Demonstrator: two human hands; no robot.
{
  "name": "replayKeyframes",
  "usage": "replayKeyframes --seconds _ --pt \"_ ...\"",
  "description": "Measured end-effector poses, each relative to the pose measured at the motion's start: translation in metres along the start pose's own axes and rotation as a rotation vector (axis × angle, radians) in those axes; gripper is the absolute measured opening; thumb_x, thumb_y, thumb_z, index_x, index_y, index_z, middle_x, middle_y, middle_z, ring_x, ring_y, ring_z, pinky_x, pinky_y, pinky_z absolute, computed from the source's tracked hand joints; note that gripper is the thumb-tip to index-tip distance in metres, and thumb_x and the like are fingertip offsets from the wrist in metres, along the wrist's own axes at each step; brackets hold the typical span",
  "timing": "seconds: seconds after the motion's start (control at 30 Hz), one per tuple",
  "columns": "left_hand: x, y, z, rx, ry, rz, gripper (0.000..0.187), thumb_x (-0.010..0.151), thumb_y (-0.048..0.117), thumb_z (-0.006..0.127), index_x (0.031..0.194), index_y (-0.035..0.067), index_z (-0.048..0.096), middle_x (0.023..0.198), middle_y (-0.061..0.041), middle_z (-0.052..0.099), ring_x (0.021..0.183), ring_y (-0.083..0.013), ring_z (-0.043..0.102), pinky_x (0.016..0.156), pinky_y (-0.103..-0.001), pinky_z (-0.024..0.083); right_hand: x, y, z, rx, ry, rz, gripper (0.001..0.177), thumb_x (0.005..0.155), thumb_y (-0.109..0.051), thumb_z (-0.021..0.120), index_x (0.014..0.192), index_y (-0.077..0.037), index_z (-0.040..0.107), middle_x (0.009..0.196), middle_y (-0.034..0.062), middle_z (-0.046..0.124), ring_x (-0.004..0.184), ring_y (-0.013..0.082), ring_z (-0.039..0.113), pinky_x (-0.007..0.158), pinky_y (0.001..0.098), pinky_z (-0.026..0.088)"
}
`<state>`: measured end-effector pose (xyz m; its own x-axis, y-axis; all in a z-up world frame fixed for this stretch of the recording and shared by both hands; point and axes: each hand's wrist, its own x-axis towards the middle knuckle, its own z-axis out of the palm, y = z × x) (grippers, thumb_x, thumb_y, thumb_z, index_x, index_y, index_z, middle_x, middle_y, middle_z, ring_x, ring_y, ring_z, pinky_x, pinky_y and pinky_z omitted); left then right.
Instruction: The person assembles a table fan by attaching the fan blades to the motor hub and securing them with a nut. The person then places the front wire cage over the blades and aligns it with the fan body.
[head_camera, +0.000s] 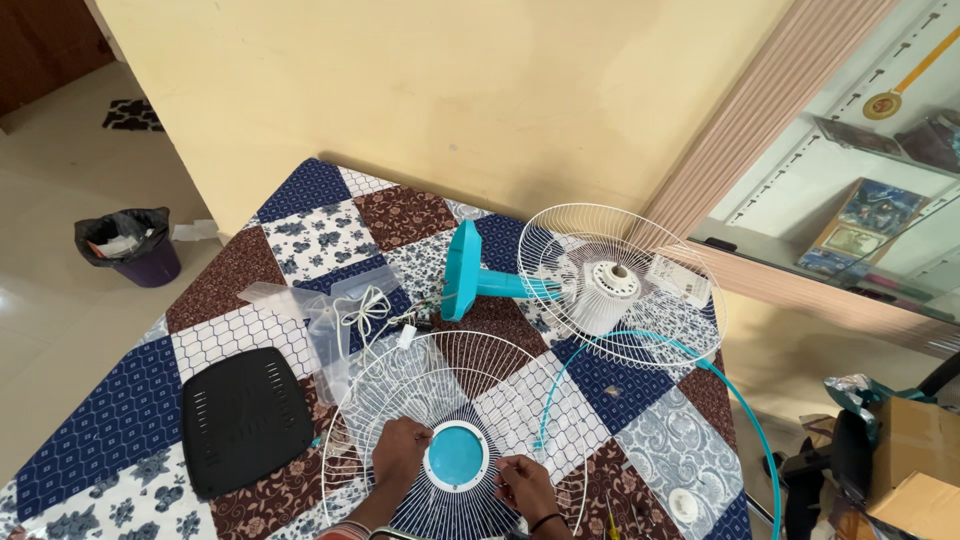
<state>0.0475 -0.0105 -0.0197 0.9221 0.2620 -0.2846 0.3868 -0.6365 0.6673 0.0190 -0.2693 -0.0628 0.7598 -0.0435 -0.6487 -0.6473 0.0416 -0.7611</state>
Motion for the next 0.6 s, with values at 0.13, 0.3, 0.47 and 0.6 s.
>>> replayKeyframes --seconds 0.13,0.3,0.47,0.6 --pt "0.001 0.004 0.0 0.035 0.013 -0.029 0.01 0.081 0.021 0.083 0.091 0.022 0.082 0.103 -0.003 0.073 0.091 -0.0233 0.074 0.081 -0.038 0.061 0.0 0.005 -0.001 -0.019 -0.012 -0.022 0.018 0.1 -0.012 0.061 0.11 -0.002 0.072 0.079 0.0071 0.072 0.058 0.0131 0.065 0.048 0.0255 0.044" --pt "0.0 0.012 0.001 0.074 0.016 -0.084 0.01 0.082 0.019 0.08 0.089 0.024 0.085 0.099 -0.004 0.077 0.088 -0.0254 0.075 0.079 -0.039 0.064 -0.003 0.008 -0.002 -0.014 0.008 0.0 0.019 0.101 -0.014 0.061 0.11 -0.002 0.072 0.08 0.0068 0.072 0.058 0.012 0.064 0.048 0.0245 0.044" --pt "-0.001 0.01 -0.002 0.066 -0.023 -0.079 0.012 0.083 0.02 0.08 0.094 0.023 0.084 0.107 -0.005 0.074 0.094 -0.025 0.074 0.084 -0.038 0.062 -0.006 0.014 -0.006 0.011 0.001 -0.023 0.018 0.1 -0.013 0.062 0.109 -0.002 0.073 0.079 0.0071 0.071 0.058 0.0116 0.064 0.046 0.0245 0.041" --pt "0.0 0.006 -0.002 0.041 -0.036 -0.055 0.019 0.082 0.018 0.08 0.101 0.021 0.081 0.112 -0.005 0.073 0.101 -0.0245 0.073 0.09 -0.039 0.06 -0.009 0.013 -0.009 0.027 -0.002 -0.036 0.018 0.099 -0.011 0.061 0.11 -0.002 0.073 0.078 0.0075 0.071 0.058 0.0122 0.065 0.046 0.0251 0.041"
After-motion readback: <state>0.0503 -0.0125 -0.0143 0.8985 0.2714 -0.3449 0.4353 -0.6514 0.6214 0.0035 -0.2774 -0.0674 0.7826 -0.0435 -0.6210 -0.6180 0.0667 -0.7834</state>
